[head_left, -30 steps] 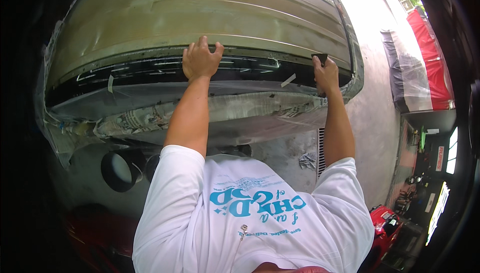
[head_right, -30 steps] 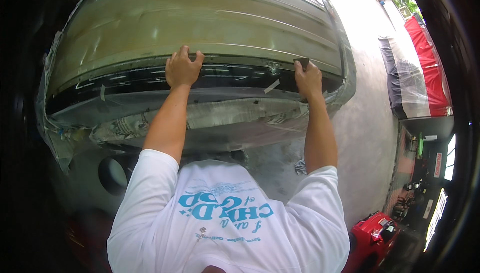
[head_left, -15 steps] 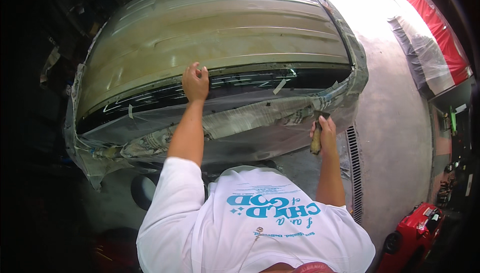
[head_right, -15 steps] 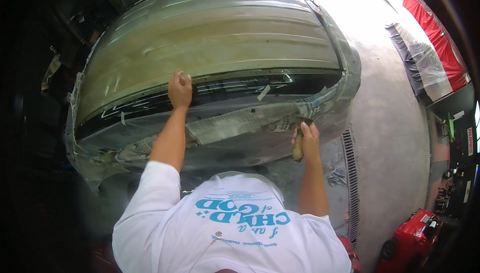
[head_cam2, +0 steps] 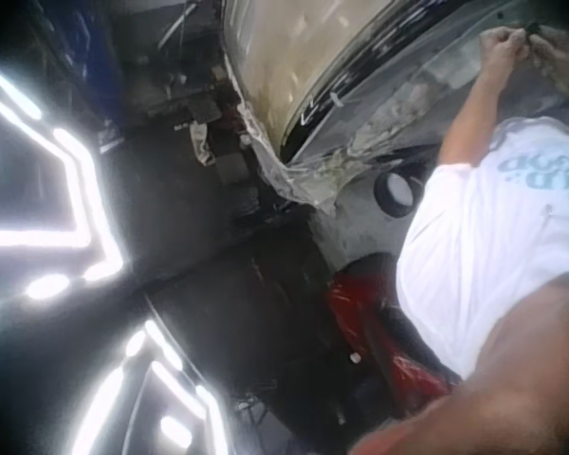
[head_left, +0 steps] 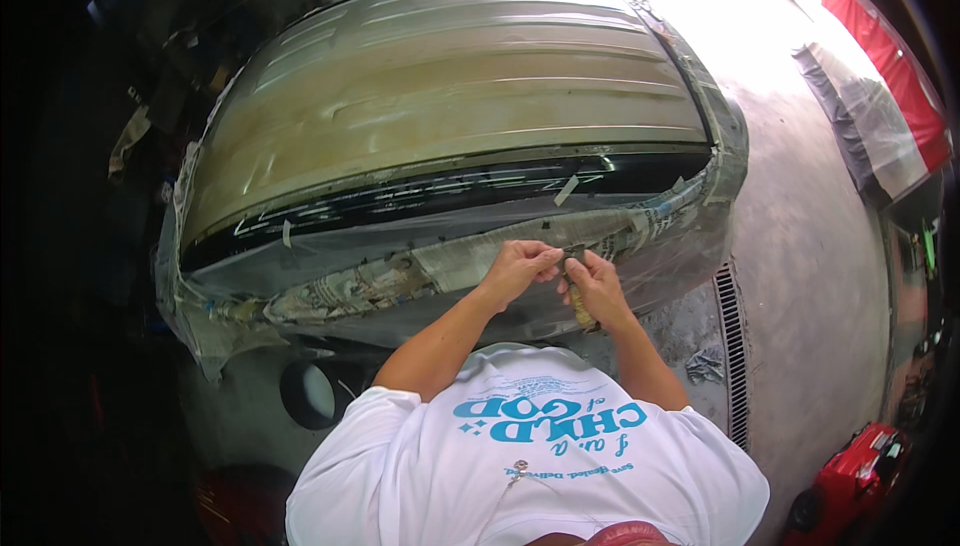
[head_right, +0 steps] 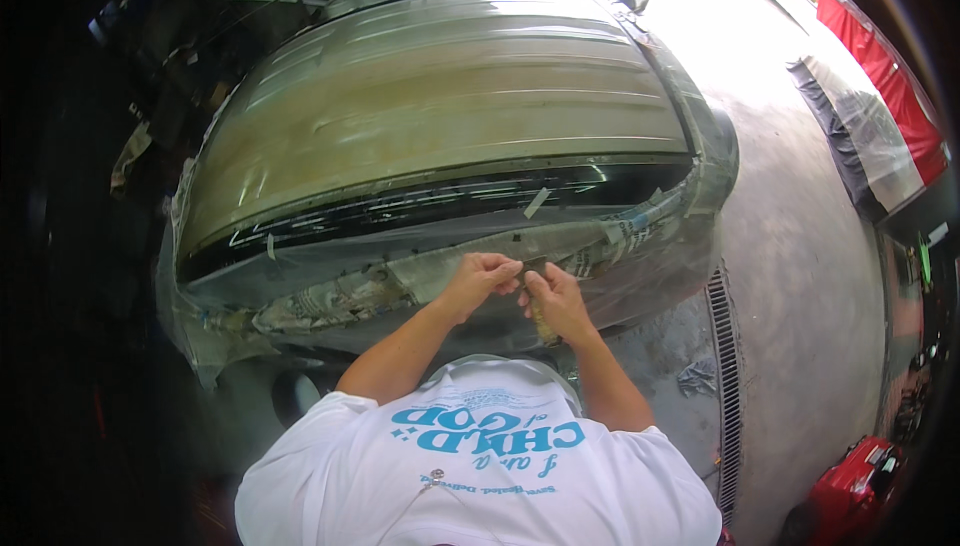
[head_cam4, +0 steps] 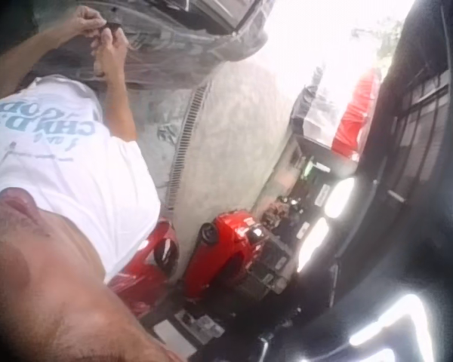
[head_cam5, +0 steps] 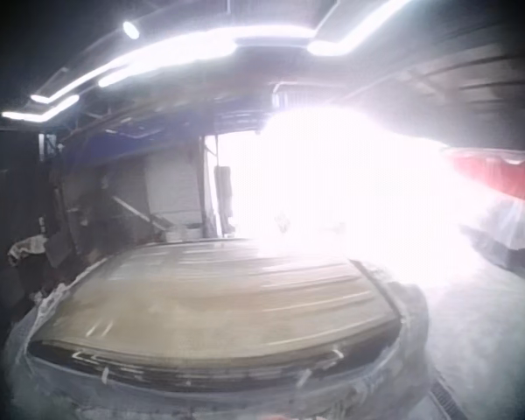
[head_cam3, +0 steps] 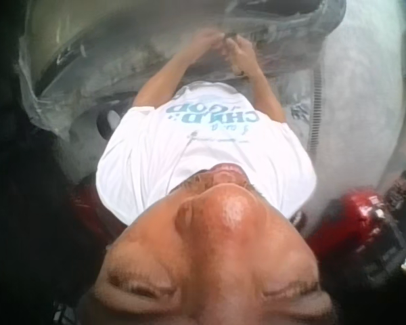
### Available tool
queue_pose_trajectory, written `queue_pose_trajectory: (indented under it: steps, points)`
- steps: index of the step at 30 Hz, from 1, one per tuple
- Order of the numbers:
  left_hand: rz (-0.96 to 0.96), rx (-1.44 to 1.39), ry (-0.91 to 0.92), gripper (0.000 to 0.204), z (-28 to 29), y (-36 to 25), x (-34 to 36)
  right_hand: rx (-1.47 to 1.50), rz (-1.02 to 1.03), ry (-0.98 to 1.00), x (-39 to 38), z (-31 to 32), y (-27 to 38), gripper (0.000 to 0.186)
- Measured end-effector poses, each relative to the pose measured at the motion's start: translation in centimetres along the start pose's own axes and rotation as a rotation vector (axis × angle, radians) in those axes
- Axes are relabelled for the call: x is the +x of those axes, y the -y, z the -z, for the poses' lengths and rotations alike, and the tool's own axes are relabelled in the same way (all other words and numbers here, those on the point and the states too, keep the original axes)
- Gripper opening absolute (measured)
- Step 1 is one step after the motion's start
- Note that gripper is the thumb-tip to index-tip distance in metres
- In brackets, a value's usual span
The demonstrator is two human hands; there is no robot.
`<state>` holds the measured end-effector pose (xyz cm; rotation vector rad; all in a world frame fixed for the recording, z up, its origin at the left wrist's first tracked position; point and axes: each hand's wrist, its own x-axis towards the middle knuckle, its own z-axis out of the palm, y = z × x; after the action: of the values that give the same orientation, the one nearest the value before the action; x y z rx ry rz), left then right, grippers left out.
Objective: The person sands the surface of a car hood using a sanding block. They repeatedly rub the block across the hood, occasionally dipping it into a bucket of liquid. The hood is partially masked with newspaper and tape.
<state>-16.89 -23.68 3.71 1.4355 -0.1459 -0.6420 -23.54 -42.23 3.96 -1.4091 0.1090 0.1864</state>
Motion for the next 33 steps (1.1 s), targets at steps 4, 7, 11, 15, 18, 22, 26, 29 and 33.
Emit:
queue_pose_trajectory:
  steps: [4,7,11,15,18,22,26,29,33]
  points:
    - [-0.053,-0.001,-0.097,0.023,1.2,-0.7,-0.8,-0.029,-0.051,0.044,0.8,-1.0,-0.1,0.024]
    - [-0.089,-0.011,-0.149,0.022,2.1,-0.8,-0.8,-0.064,-0.12,0.082,0.9,-1.5,0.4,0.027]
    - [-0.147,-0.023,-0.248,0.023,3.3,-0.5,0.1,-0.037,-0.084,0.018,0.6,-2.0,0.1,0.027]
    - [-0.312,0.118,-0.41,0.028,5.3,-1.0,2.6,-0.003,-0.143,-0.127,-0.5,-0.8,-0.2,0.028]
    - [-0.455,0.711,-0.536,0.041,5.0,-2.5,4.0,0.022,-0.177,-0.246,-2.1,1.5,-1.6,0.029]
    - [-0.762,1.27,-0.238,0.062,4.4,-2.9,8.2,0.054,-0.227,-0.392,-4.1,4.0,-3.2,0.028]
    - [-0.792,1.452,0.077,0.075,0.3,-2.4,12.8,0.071,-0.219,-0.461,-6.7,6.7,-5.4,0.028]
    - [-0.715,1.49,0.154,0.078,-1.6,-1.7,15.8,0.025,-0.216,-0.485,-7.5,8.4,-6.1,0.028]
    - [-0.558,1.489,0.189,0.079,-1.4,-3.6,20.2,0.17,-0.268,-0.544,-8.4,9.5,-8.7,0.026]
